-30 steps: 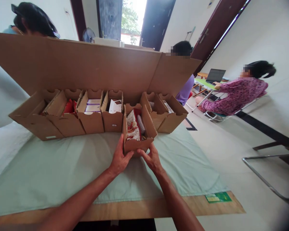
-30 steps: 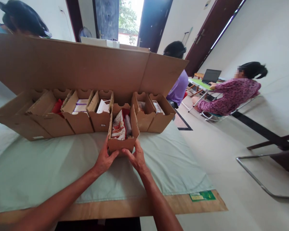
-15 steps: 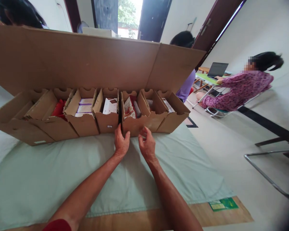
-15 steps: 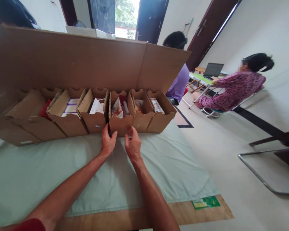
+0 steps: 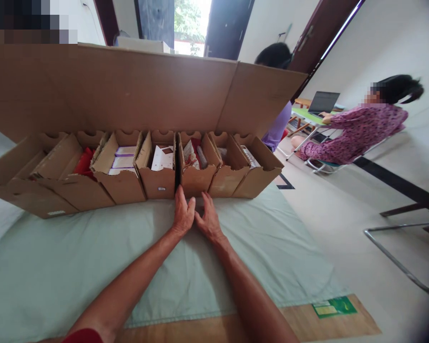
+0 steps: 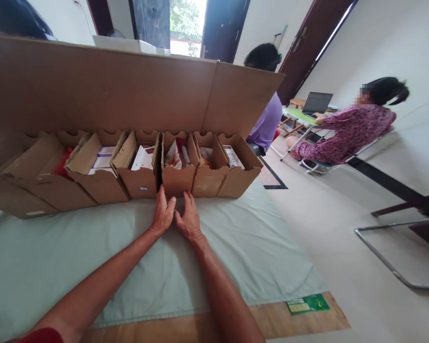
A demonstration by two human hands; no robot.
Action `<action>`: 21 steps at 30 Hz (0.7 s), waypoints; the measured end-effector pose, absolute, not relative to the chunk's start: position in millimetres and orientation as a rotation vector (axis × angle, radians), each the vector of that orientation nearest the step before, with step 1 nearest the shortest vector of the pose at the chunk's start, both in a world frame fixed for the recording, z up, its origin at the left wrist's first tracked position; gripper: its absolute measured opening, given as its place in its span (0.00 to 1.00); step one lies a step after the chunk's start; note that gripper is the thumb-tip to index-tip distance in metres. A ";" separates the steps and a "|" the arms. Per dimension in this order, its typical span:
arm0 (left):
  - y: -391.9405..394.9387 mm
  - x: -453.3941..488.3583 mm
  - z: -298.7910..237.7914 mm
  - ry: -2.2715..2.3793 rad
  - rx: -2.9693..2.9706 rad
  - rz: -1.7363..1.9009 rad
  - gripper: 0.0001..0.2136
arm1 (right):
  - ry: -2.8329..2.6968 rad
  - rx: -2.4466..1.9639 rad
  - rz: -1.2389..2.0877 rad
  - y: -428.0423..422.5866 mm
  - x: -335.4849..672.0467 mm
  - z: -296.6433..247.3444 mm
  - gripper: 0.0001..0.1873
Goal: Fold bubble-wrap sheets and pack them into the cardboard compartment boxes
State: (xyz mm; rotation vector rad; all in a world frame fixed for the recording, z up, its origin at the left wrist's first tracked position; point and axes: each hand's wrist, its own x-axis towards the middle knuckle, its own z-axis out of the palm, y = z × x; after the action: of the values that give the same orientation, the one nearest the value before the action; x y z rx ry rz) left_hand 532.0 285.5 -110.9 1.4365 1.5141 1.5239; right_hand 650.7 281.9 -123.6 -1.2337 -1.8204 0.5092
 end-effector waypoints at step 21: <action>202.0 458.3 -115.6 1.809 2.221 0.721 0.24 | -2.139 -1.275 0.555 288.8 568.0 19.8 0.36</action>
State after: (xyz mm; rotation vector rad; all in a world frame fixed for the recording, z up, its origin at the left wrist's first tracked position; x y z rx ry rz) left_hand 458.3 202.0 -115.6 2.2208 1.8094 0.7210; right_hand 568.0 288.8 19.8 -1.2751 -2.1387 0.5550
